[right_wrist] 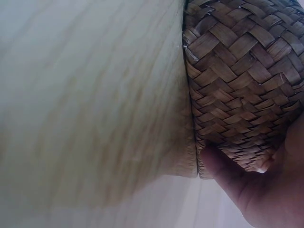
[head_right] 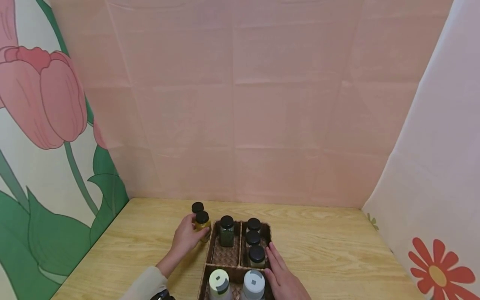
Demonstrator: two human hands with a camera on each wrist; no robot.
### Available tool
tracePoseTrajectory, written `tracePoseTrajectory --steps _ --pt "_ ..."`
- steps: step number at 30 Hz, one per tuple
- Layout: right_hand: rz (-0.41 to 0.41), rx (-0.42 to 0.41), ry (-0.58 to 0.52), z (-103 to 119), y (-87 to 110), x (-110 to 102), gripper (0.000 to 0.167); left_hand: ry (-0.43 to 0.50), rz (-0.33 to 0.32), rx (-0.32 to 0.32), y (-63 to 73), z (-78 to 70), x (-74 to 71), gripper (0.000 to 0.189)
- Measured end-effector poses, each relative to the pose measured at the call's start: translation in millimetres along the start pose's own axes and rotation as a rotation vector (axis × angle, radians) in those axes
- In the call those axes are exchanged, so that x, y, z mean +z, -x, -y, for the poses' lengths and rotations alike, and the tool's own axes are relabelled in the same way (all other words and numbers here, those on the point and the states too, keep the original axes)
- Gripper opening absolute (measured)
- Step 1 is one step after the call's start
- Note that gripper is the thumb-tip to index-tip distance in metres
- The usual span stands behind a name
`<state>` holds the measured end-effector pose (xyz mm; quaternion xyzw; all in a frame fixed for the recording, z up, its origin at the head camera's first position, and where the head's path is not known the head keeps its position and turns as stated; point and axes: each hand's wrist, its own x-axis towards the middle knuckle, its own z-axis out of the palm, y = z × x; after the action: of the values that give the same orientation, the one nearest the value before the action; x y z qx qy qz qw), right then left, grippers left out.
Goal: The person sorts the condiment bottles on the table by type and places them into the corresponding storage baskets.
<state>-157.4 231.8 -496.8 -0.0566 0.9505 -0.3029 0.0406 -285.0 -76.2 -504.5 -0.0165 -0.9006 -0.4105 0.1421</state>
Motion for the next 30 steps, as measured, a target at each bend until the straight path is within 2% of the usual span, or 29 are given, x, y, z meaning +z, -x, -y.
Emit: tracePoseTrajectory --steps 17,22,30 --pt "0.004 -0.009 0.005 -2.5 -1.4 1.0 0.068 -0.001 -0.036 0.028 -0.1 3.8 3.2 0.053" --pt "0.003 -0.015 0.003 -2.2 0.3 1.1 0.069 0.006 -0.036 0.055 3.1 4.0 -0.8 0.051" --pt "0.008 0.002 -0.004 -0.7 1.7 -0.6 0.068 0.024 -0.003 0.055 5.7 -2.8 -13.8 0.060"
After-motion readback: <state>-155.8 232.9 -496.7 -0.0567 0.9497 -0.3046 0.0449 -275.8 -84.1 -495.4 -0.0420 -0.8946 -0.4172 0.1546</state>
